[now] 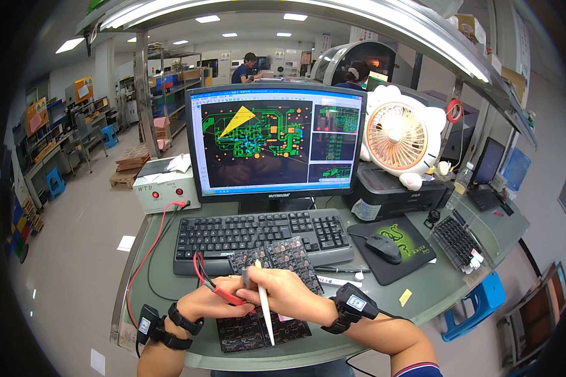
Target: Testing a printed circuit board using multimeter probes and computer diagnostic software.
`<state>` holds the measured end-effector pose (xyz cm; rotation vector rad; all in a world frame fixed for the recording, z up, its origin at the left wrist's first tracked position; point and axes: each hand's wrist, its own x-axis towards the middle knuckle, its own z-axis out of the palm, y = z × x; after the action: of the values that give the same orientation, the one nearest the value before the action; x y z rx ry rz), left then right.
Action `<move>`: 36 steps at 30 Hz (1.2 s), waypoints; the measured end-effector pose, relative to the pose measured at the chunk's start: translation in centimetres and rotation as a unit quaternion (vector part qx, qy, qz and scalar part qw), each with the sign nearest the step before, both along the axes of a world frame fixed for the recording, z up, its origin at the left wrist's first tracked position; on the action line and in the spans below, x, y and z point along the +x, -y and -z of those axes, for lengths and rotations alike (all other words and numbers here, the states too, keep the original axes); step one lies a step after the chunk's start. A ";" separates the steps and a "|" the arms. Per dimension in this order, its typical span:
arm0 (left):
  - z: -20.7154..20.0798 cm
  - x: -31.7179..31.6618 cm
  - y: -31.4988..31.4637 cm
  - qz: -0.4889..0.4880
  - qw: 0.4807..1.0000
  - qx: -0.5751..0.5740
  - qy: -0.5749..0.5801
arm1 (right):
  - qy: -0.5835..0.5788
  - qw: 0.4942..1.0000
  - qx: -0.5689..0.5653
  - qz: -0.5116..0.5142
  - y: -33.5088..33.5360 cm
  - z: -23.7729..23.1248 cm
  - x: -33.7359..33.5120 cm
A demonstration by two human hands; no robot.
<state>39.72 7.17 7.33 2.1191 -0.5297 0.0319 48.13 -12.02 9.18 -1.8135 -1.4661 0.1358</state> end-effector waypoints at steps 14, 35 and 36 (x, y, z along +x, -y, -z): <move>-0.1 0.0 -0.1 -0.013 1.000 0.022 -0.008 | -0.421 0.906 0.028 0.040 6.6 2.6 2.0; 0.0 0.4 0.0 0.006 0.999 0.029 0.041 | -0.332 0.938 0.040 0.089 7.9 3.5 2.0; -0.1 0.5 -0.1 0.003 0.999 0.031 0.041 | -0.335 0.937 0.040 0.091 7.8 3.5 2.3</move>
<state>40.19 7.28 7.46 2.1830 -0.5922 0.1009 50.42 -19.84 5.68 -1.5997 -0.8067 0.5355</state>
